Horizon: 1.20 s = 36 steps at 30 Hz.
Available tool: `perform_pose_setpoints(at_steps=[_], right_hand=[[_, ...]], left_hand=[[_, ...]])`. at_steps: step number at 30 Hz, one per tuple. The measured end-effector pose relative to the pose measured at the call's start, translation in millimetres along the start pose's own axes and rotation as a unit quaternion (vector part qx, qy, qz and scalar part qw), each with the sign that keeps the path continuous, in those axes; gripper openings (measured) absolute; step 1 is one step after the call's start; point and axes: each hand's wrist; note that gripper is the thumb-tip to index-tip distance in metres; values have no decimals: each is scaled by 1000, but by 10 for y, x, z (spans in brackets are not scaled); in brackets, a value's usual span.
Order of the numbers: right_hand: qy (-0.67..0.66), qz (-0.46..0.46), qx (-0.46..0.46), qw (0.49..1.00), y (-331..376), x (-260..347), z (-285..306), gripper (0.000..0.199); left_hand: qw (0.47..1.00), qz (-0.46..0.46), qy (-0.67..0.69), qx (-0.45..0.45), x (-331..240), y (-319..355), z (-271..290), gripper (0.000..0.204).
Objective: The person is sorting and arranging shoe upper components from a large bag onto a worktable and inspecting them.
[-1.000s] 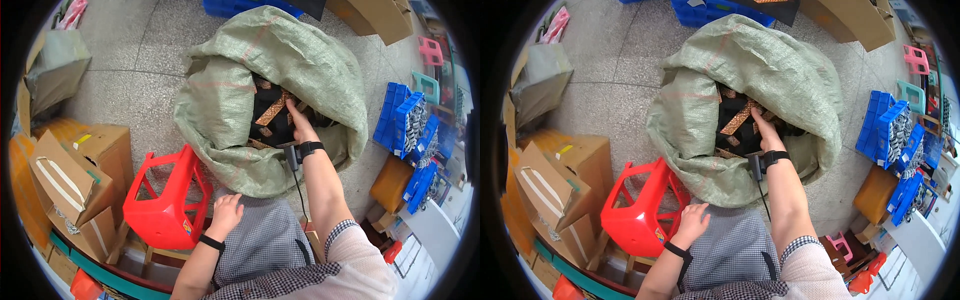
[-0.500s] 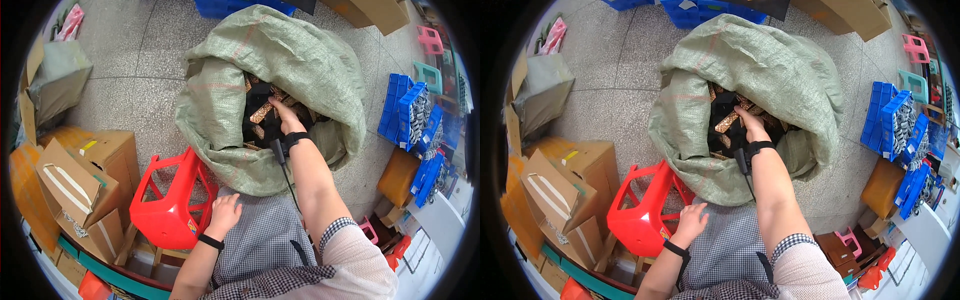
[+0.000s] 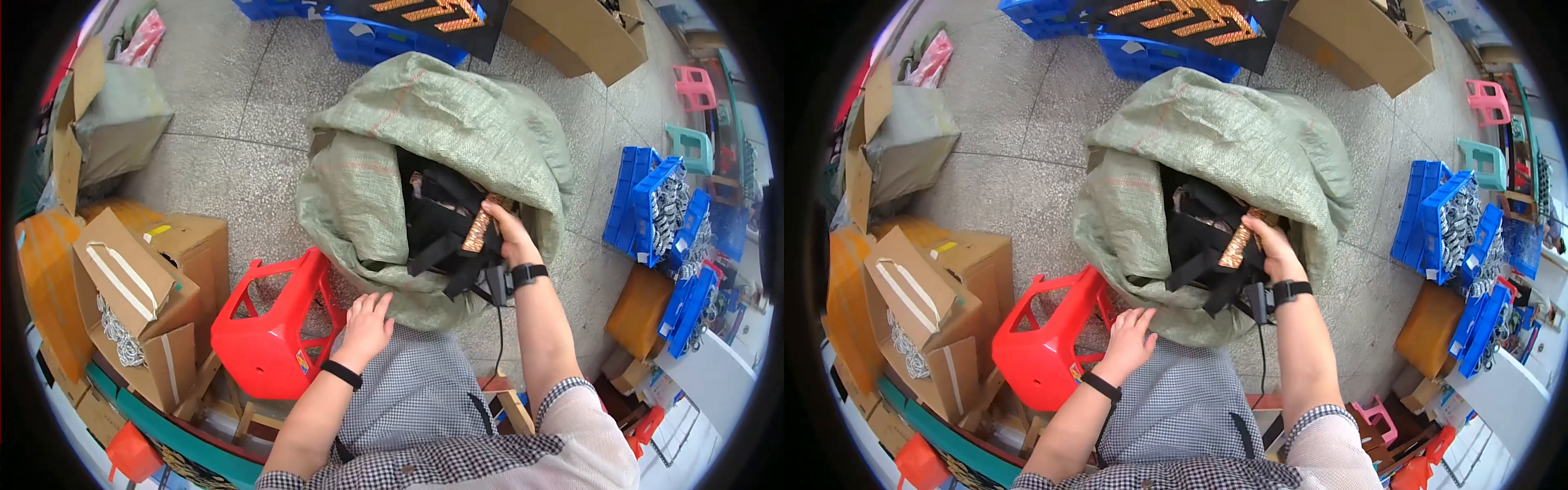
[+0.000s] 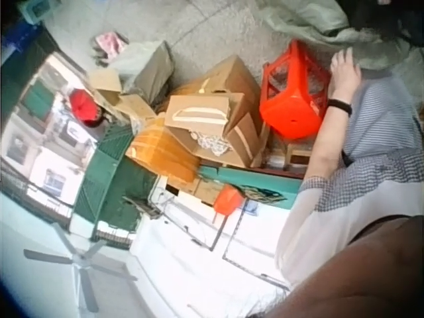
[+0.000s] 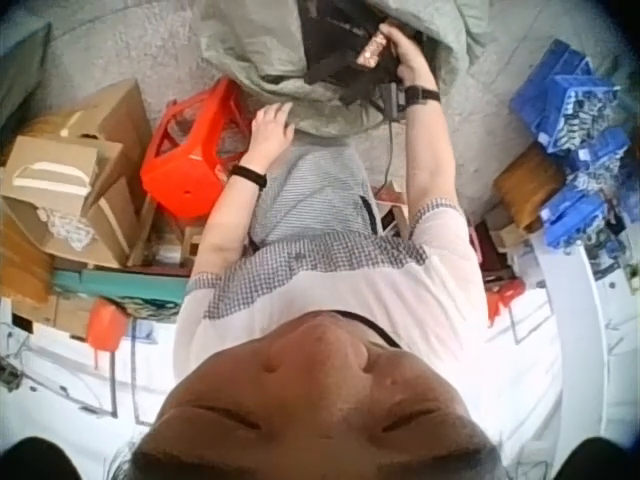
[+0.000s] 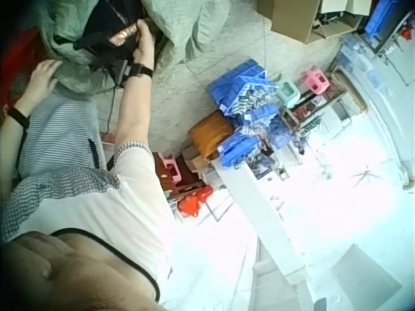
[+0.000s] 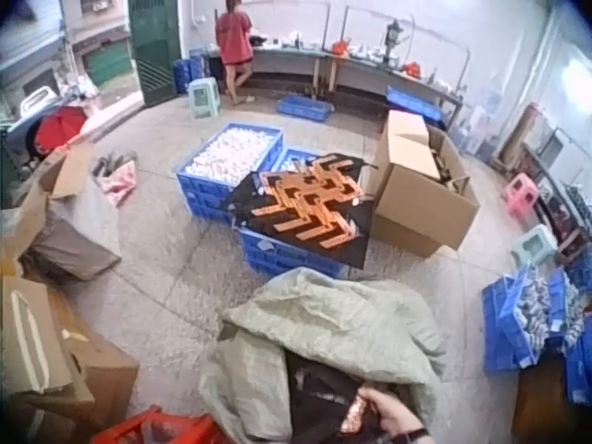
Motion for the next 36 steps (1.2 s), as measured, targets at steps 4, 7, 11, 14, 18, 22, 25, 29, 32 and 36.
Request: perform_pose_setpoints(at_steps=[4, 7, 11, 14, 18, 22, 25, 29, 32, 36], right_hand=[[-70, -19, 87, 994, 379, 268, 308, 26], [-24, 14, 86, 996, 715, 378, 313, 34], [-21, 10, 167, 986, 1257, 428, 134, 44], [31, -5, 198, 980, 1590, 382, 94, 46], [31, -27, 245, 969, 2011, 292, -80, 49], [84, -6, 301, 950, 2526, 215, -335, 45], [162, 41, 309, 936, 2821, 129, -513, 43], [212, 84, 331, 916, 3268, 167, -812, 44], [212, 125, 354, 902, 3487, 127, -1016, 48], [271, 159, 386, 867, 3938, -21, -1280, 52]], left_hand=[[1000, -4, 14, -19, -209, -41, 14, 57], [996, -1, 87, -33, -272, -74, -81, 58], [577, 210, 787, 55, -659, -114, 57, 63], [509, 82, 856, 42, -1068, 151, 330, 69], [516, -35, 856, 19, -1348, 557, 595, 63], [462, 54, 885, -5, -1238, 1056, 431, 48], [456, 43, 887, -64, -1220, 1409, 359, 38], [544, 3, 827, -146, -1219, 1675, 242, 40], [562, -47, 799, -211, -1273, 1802, 346, 44], [463, -121, 848, -227, -1297, 2124, 309, 46]])
Point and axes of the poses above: each hand's wrist, its own y-axis away from the middle knuckle, its own z-axis out of the back of the hand, x = y × z
